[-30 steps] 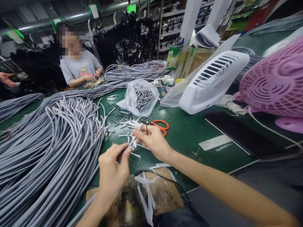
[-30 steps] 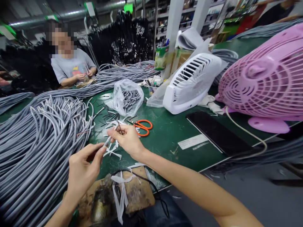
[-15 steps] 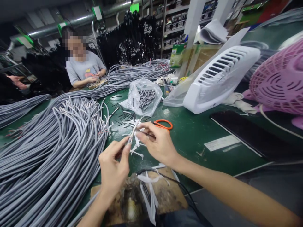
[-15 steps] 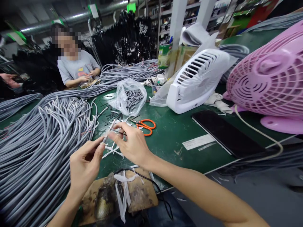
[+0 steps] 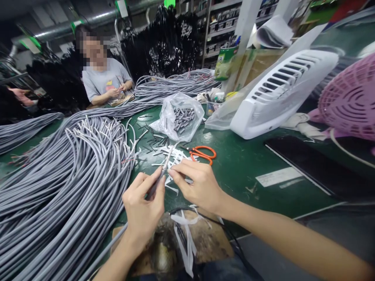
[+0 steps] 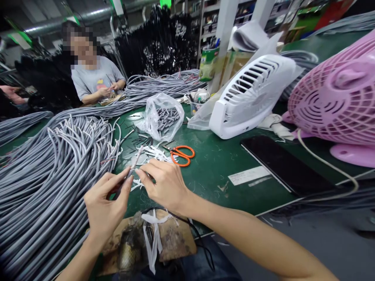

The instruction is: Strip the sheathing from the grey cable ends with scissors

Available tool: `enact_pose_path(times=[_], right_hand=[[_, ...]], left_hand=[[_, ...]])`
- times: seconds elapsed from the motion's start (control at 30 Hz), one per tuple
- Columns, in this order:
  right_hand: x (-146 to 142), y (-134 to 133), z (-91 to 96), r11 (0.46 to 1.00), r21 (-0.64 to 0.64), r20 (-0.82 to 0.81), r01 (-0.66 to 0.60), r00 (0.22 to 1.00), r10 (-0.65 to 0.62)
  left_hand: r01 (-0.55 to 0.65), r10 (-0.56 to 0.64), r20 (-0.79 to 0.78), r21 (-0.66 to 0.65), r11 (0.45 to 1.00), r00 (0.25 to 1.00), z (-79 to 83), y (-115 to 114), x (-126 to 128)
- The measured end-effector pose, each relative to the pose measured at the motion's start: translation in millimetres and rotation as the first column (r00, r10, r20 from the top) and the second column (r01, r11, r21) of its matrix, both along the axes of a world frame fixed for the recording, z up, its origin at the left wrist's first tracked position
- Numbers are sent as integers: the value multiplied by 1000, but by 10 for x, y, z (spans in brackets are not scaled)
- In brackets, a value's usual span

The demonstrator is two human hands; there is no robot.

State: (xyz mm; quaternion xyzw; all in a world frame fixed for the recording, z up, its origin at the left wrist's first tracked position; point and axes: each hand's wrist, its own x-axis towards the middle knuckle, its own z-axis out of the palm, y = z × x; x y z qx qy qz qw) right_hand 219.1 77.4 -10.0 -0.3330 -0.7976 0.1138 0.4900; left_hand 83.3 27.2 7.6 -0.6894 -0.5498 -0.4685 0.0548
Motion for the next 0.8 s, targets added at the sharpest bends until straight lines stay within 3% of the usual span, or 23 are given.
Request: enact_pose_path(times=[0.23,0.63,0.8], right_hand=[[-15,5,25,983,-164,-39,-81,996,76],[10,-24,26,992,-128,24,-7,1000,10],[4,5,50,956,-268,-52,-117,993,107]], left_hand=[[-17,18,-30,25,1000,999,-38,22,-5],[-43,43,-20,31,999,999,-23,18,6],[-11,11,-1,7,1000,1000,-38,17,0]])
